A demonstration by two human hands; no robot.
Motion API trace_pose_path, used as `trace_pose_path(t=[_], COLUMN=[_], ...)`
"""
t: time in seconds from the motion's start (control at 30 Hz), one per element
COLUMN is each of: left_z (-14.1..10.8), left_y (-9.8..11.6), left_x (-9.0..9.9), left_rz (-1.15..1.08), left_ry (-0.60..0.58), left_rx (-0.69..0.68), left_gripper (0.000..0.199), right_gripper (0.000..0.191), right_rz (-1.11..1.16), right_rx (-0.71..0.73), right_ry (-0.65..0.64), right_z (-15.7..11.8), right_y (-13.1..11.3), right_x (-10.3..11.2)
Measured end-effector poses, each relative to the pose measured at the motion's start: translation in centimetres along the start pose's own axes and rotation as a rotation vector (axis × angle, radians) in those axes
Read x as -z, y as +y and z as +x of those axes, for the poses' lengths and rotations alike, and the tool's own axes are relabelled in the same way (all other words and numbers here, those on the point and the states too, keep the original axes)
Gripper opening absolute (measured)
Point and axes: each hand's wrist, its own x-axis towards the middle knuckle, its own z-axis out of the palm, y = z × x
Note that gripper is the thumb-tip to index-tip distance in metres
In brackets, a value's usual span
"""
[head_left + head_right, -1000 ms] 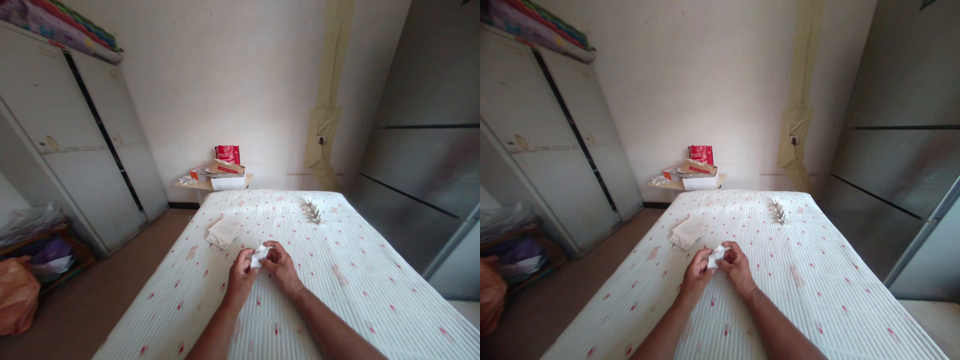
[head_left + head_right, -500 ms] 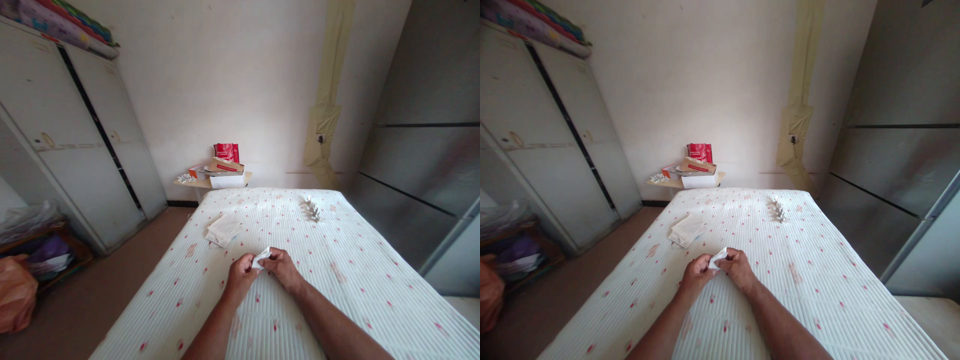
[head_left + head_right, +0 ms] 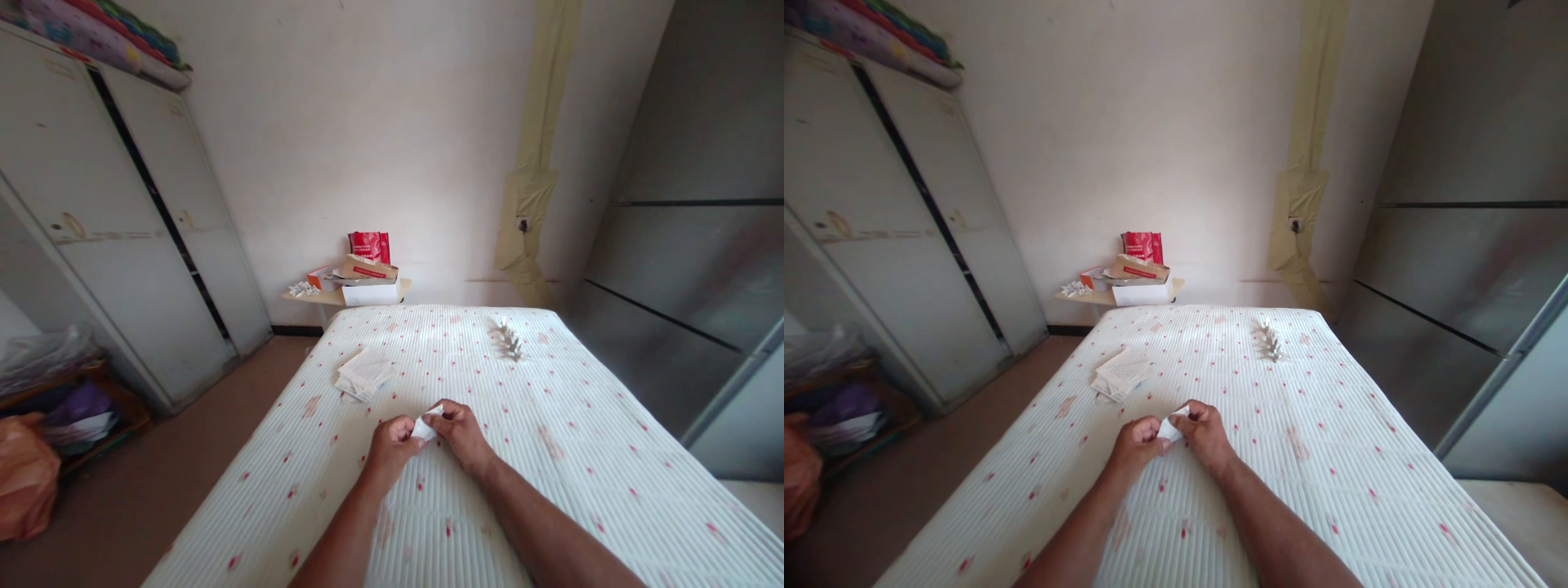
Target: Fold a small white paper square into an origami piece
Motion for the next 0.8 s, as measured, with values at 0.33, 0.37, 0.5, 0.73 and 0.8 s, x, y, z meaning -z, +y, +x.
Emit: trace_pose_path(t=[0.33, 0.37, 0.5, 0.73, 0.8], left_z=[-0.7, -0.7, -0.3, -0.3, -0.4], left_y=[1.3, 1.2, 0.5, 0.6, 0.8], left_x=[0.9, 1.0, 1.2, 1.2, 1.2], left_rz=[-0.158, -0.17, -0.258, -0.252, -0.202], left_ry=[0.124, 0.155, 0.242, 0.169, 0.135], left_rx=[0.044, 0.043, 0.013, -0.002, 0.011], left_gripper=[0.019, 0.02, 0.021, 0.024, 0.024], right_gripper=[0.025, 0.024, 0.021, 0.021, 0.021], right_rz=[-0.012, -0.033, -0.12, -0.165, -0.154], right_rx=[-0.044, -0.046, -0.028, -0.021, -0.024], right_ry=[0.058, 0.042, -0.052, -0.134, -0.131], right_z=[0.1, 0.1, 0.0, -0.2, -0.2], right_y=[-0.8, -0.8, -0.2, 0.3, 0.2], right_x=[0.6, 0.6, 0.6, 0.4, 0.4])
